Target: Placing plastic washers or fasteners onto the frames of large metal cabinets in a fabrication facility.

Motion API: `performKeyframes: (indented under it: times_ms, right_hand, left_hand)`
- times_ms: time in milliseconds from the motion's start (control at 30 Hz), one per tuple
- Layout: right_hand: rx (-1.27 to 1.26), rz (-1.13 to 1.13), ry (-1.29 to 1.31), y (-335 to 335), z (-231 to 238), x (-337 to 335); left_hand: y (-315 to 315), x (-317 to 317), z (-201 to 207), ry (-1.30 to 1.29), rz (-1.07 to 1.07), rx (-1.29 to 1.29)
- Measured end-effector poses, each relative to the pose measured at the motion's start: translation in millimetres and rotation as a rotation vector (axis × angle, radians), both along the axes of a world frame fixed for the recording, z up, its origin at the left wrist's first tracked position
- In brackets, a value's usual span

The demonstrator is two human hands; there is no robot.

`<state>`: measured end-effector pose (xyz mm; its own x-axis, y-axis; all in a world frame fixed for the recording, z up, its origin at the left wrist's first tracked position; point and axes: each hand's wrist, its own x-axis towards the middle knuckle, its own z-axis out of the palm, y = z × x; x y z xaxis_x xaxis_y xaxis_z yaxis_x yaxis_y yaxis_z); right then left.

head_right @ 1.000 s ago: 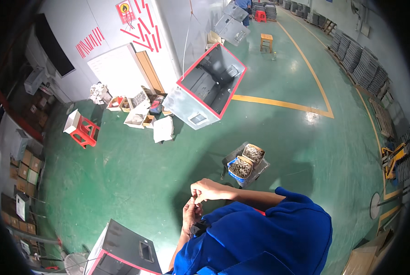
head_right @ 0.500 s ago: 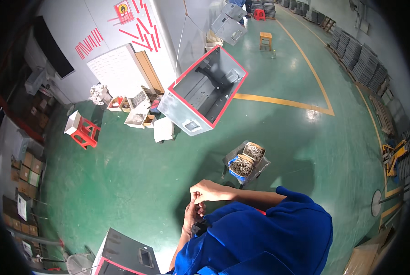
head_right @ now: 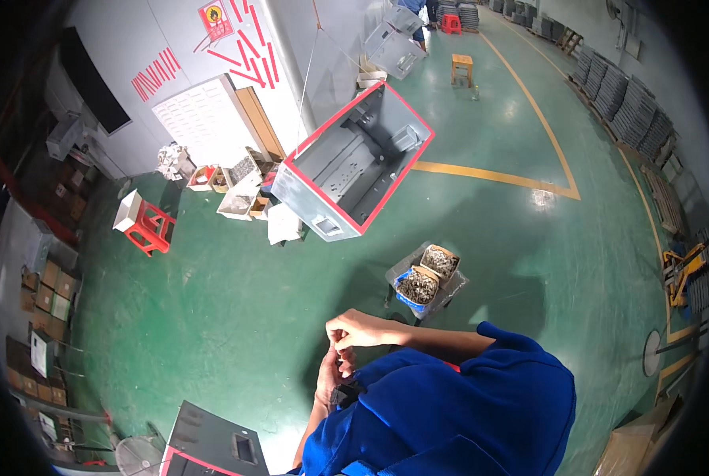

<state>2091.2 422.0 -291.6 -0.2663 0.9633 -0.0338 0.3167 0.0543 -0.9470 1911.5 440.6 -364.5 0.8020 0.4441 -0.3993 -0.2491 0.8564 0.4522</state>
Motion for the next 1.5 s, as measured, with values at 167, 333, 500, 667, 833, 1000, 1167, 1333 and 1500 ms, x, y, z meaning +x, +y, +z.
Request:
performKeyframes:
  times_ms: [167, 333, 500, 667, 833, 1000, 1167, 1333, 1500]
  right_hand:
    - [-0.015, -0.023, 0.006, -3, -1, 5]
    - [-0.034, -0.017, 0.021, -6, 4, 7]
    - [0.011, -0.029, 0.039, -10, 1, 12]
    - [0.015, -0.045, 0.09, -15, 11, 15]
    - [0.032, -0.065, 0.204, -20, 15, 19]
    - [0.082, -0.128, 0.139, -25, 10, 27]
    - [-0.001, -0.113, 0.104, -24, 7, 28]
    - [-0.107, -0.095, 0.233, -10, 17, 39]
    - [0.012, -0.041, 0.038, 20, 2, 49]
  left_hand:
    - [-2, 6, 14, 0.042, 0.008, 0.003]
    - [-3, 4, 11, 0.077, -0.058, 0.179]
    - [-6, 7, 18, 0.089, -0.055, 0.158]
    - [-8, 12, 25, 0.033, -0.012, 0.085]
    - [-8, 15, 33, 0.062, -0.011, 0.119]
    - [-6, 26, 37, 0.139, -0.035, 0.154]
    - [-4, 30, 35, 0.21, -0.054, 0.164]
    - [12, 36, 35, 0.261, -0.059, 0.246]
    - [21, 42, 35, 0.394, -0.02, 0.309]
